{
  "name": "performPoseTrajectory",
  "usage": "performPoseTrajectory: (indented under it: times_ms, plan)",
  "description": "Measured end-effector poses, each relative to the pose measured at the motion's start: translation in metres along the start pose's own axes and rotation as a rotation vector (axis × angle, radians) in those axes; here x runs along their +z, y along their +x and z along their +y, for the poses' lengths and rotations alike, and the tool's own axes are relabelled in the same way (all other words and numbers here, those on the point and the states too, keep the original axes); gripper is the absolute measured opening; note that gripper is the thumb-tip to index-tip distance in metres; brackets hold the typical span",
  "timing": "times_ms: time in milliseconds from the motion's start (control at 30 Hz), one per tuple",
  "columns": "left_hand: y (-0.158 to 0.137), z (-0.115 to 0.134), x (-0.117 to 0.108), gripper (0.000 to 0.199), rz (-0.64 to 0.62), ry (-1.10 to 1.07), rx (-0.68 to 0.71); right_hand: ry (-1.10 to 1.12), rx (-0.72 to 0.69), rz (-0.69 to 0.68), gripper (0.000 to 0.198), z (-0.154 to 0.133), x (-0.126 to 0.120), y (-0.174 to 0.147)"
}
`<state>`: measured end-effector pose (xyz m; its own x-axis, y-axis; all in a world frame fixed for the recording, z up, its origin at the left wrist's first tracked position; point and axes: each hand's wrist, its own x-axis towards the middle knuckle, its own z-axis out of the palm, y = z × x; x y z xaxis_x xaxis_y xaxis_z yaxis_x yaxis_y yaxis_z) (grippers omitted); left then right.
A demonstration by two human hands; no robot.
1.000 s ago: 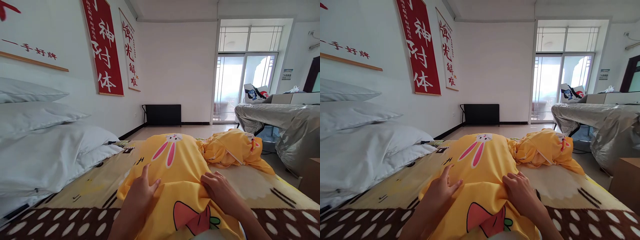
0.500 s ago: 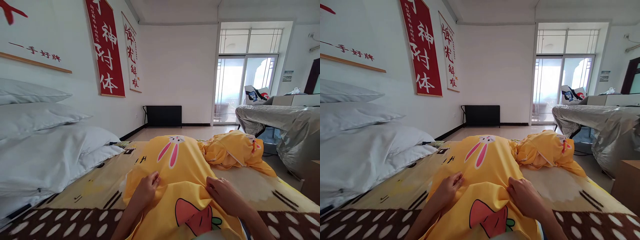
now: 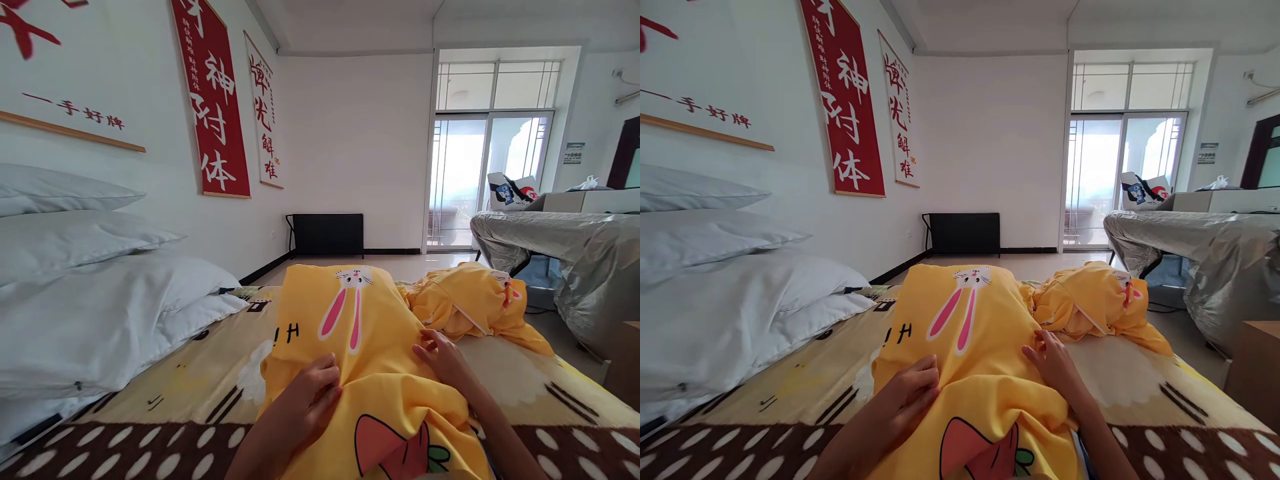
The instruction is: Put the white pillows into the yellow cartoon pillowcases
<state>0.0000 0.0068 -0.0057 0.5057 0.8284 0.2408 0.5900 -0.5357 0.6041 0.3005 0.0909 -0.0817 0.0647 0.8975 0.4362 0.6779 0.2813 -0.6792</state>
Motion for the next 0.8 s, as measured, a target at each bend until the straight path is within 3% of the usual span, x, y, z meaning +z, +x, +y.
performPoseTrajectory:
  times_ms: [167,333,400,500,600,733,800]
  plan:
    - [-0.011,0.014,-0.006,0.031,-0.157,-0.040,0.035,0.105,-0.026,-0.036,0.049,0.015,0.022,0.006]
    - [-0.016,0.020,-0.011,0.032,-0.234,-0.114,0.076,0.076,0.009,0.147,0.071,0.019,0.025,0.007]
    - [-0.015,0.017,-0.012,0.033,-0.269,-0.143,0.111,0.135,0.012,0.111,0.072,0.019,0.024,0.007]
    - [-0.014,0.012,-0.013,0.035,-0.318,-0.194,0.161,0.188,-0.018,-0.043,0.055,0.015,0.023,0.006]
    - [-0.014,0.009,-0.014,0.038,-0.311,-0.205,0.182,0.128,-0.106,-0.104,0.031,0.009,0.021,0.005]
    - [-0.015,0.011,-0.013,0.039,-0.287,-0.184,0.170,0.135,-0.202,-0.045,0.026,0.001,0.014,0.002]
    - [-0.017,0.011,-0.013,0.037,-0.197,-0.167,0.144,0.243,-0.253,0.042,0.027,-0.005,0.007,-0.002]
